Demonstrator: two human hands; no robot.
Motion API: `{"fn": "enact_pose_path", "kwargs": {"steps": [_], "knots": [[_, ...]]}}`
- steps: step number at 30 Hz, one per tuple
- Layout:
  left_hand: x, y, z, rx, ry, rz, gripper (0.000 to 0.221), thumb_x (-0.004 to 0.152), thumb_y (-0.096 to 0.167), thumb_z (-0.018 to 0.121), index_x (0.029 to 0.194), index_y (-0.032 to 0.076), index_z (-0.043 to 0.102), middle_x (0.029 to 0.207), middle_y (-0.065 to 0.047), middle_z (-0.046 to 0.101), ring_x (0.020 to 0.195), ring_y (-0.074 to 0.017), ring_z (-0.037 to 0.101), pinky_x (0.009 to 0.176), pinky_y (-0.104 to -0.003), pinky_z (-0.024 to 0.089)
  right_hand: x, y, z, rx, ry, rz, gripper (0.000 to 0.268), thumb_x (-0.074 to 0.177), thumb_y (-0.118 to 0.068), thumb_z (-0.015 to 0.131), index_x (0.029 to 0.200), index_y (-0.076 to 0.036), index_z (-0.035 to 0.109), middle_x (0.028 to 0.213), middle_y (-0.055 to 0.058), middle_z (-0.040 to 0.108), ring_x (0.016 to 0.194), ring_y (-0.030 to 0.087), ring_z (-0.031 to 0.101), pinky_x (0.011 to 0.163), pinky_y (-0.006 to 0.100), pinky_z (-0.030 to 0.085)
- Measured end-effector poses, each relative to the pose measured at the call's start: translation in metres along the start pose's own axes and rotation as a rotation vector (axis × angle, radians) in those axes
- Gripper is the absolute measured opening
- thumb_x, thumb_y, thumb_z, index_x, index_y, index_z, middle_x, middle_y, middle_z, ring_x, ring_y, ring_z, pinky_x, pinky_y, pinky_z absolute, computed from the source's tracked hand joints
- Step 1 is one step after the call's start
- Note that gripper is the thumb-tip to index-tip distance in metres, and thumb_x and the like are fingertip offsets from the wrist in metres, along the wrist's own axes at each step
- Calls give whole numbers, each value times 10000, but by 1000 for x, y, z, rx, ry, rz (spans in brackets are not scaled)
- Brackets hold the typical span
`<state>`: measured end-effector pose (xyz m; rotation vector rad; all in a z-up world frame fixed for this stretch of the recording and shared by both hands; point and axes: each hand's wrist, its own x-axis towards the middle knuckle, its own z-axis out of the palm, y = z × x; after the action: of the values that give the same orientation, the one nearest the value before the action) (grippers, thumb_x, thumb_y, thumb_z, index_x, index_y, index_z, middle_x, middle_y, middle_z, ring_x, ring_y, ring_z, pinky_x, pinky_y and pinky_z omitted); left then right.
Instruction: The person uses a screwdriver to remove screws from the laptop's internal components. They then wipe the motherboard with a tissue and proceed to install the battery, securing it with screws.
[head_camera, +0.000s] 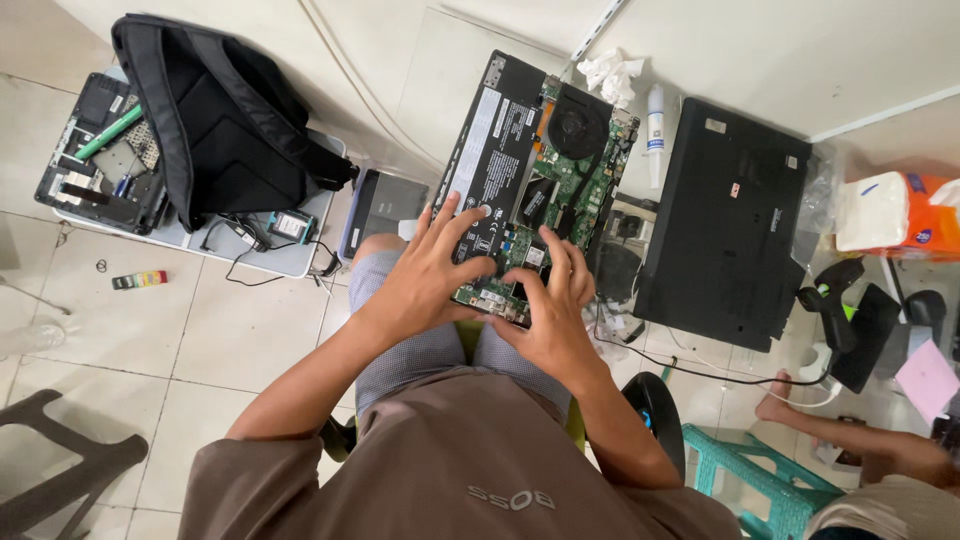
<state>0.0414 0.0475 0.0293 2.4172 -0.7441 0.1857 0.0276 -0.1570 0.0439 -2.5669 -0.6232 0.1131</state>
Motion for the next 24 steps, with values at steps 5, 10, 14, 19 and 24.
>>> {"fn": "enact_pose_path", "kwargs": {"steps": [5, 10, 14, 19, 24], "knots": [[-3, -5, 4, -71, 23, 8, 582, 527, 342, 895, 1005, 186, 603, 1447, -182, 353, 1400, -531, 228, 1061, -705, 266, 5, 3, -1, 80, -8, -22, 421, 754, -335, 797, 1023, -143, 536, 1591, 199, 44, 1427, 512, -66, 1039, 738, 11], [1, -2, 0, -50, 42, 12, 612, 495, 345, 907, 1011, 201, 610, 1445, -177, 360, 1405, -521, 226, 1066, -695, 265, 6, 4, -1, 134, -25, -12, 371, 764, -339, 779, 991, -130, 574, 1611, 193, 46, 1439, 493, -113, 1037, 767, -35], [2, -5, 3, -102, 102, -10, 725, 434, 392, 921, 1059, 191, 613, 1399, -191, 412, 1386, -531, 266, 1080, -675, 278, 1, 4, 0, 80, -11, 7, 370, 790, -405, 741, 1013, -162, 574, 1618, 172, 22, 1441, 481, -124, 1051, 768, -42], [-12, -13, 18, -125, 229, -66, 830, 486, 520, 878, 1188, 195, 579, 1398, -201, 416, 1396, -510, 258, 1124, -616, 238, 0, -2, 1, -16, -3, 4, 425, 808, -490, 703, 1047, -177, 545, 1609, 205, -12, 1429, 502, -134, 1059, 759, -11], [-19, -16, 32, -104, 317, -88, 870, 486, 547, 887, 1228, 216, 576, 1392, -198, 447, 1364, -465, 367, 1138, -562, 255, 7, -6, -1, -86, -16, -34, 404, 821, -474, 694, 1020, -147, 565, 1604, 223, -18, 1420, 522, -128, 1057, 764, 26]]}}
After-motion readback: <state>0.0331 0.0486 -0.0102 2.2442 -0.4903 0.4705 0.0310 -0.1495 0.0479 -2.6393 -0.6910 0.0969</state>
